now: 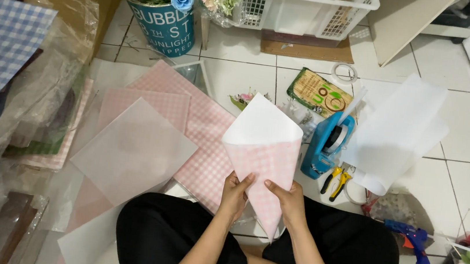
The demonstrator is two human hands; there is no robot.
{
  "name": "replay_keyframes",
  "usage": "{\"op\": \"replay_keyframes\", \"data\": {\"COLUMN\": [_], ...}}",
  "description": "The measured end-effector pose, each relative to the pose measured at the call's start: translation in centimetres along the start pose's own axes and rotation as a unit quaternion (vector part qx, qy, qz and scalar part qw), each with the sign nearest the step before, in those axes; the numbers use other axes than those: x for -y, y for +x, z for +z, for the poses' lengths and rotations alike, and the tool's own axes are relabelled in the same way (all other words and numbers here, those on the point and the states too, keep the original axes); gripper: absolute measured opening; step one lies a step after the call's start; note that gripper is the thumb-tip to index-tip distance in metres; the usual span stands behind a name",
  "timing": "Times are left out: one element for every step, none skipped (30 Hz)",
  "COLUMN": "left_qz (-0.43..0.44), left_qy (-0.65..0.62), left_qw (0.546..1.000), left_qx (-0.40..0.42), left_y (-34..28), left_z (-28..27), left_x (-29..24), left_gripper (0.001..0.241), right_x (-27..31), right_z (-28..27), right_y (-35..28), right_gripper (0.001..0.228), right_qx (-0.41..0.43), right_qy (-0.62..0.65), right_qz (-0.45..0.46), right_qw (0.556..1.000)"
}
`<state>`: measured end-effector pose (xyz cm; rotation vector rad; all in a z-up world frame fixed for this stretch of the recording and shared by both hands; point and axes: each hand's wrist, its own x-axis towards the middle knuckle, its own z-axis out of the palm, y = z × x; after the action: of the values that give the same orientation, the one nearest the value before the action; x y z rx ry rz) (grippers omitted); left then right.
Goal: The person sits on the floor and wraps a small bouquet of artificial flowers using pink checkered paper and white tissue paper. They fold the paper around the bouquet, secure it with tape, and trim excess paper with scissors.
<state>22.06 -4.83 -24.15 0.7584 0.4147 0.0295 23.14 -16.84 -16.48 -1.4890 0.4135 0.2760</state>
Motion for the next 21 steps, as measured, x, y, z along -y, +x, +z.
{"op": "replay_keyframes", "data": {"left_qz": [0.01,0.011,0.015,0.019,0.019,0.016,0.012,0.011,0.008,0.005,0.005,-0.013,-0.032,-0.032,-0.04,-0.048,-0.048,-0.041,-0.035,-0.035,-0.031], "left_qy": [0.008,0.006,0.011,0.015,0.013,0.011,0.01,0.009,0.016,0.023,0.022,0.017,0.012,0.011,0.013,0.015,0.015,0.03,0.044,0.044,0.047], "left_qw": [1.0,1.0,1.0,0.999,0.999,0.999,1.0,1.0,1.0,1.0,1.0,1.0,0.999,0.999,0.998,0.997,0.997,0.997,0.997,0.997,0.997], "left_qx": [0.0,0.0,-0.013,-0.026,-0.025,-0.026,-0.027,-0.027,-0.017,-0.007,-0.007,0.011,0.028,0.028,0.045,0.062,0.061,0.058,0.055,0.055,0.056], "left_y": [0.4,0.3,0.2,0.0,0.0,-0.1,-0.3,-0.8,-1.0,-1.3,-0.9,-0.6,-0.2,-0.5,-0.7,-0.9,-1.2,-1.5,-1.8,-2.0,-2.1], "left_z": [-0.5,-0.5,-0.4,-0.4,-0.2,-0.1,0.0,0.2,0.5,0.8,0.2,-0.5,-1.1,-1.2,-1.3,-1.5,-1.1,-0.8,-0.5,-0.4,-0.3], "left_x": [0.8,0.7,0.6,0.5,0.3,0.0,-0.2,-0.6,-1.1,-1.7,-1.1,-0.4,0.3,-0.2,-0.7,-1.3,-1.8,-2.2,-2.6,-2.7,-2.9], "left_gripper": [0.024,0.024,0.024,0.023,0.023,0.022,0.021,0.021,0.021,0.022,0.022,0.023,0.024,0.024,0.02,0.019,0.019,0.017,0.016,0.016,0.016], "right_x": [0.1,-0.1,-0.3,-0.5,-0.3,-0.2,-0.1,-1.0,-1.7,-2.5,-2.6,-2.7,-2.8,-2.6,-2.4,-2.2,-2.2,-2.2,-2.1,-2.1,-2.0], "right_z": [0.1,-0.1,-0.3,-0.5,-0.7,-0.8,-1.0,-1.7,-2.3,-2.8,-2.9,-3.0,-3.1,-3.1,-3.0,-2.9,-2.9,-2.8,-2.8,-2.8,-2.8], "right_y": [-0.1,-0.1,-0.1,-0.1,-0.3,-0.5,-0.8,-0.4,0.1,0.5,0.7,0.9,1.0,0.8,0.7,0.6,0.5,0.4,0.3,0.2,0.1], "right_gripper": [0.031,0.031,0.031,0.031,0.031,0.03,0.028,0.028,0.027,0.026,0.026,0.023,0.019,0.019,0.019,0.018,0.018,0.016,0.013,0.013,0.013], "right_qx": [0.0,0.0,0.012,0.024,0.023,0.061,0.098,0.097,0.11,0.123,0.123,0.12,0.117,0.117,0.112,0.108,0.108,0.114,0.12,0.12,0.124], "right_qy": [-0.002,-0.003,-0.013,-0.023,-0.025,-0.021,-0.016,-0.017,-0.017,-0.018,-0.018,-0.008,0.003,0.002,0.008,0.013,0.013,0.015,0.017,0.017,0.016], "right_qz": [0.004,0.004,0.006,0.009,0.007,0.006,0.005,0.005,0.0,-0.006,-0.007,-0.021,-0.034,-0.034,-0.036,-0.038,-0.037,-0.045,-0.053,-0.052,-0.053], "right_qw": [1.0,1.0,1.0,0.999,0.999,0.998,0.995,0.995,0.994,0.992,0.992,0.992,0.993,0.993,0.993,0.993,0.993,0.992,0.991,0.991,0.991]}}
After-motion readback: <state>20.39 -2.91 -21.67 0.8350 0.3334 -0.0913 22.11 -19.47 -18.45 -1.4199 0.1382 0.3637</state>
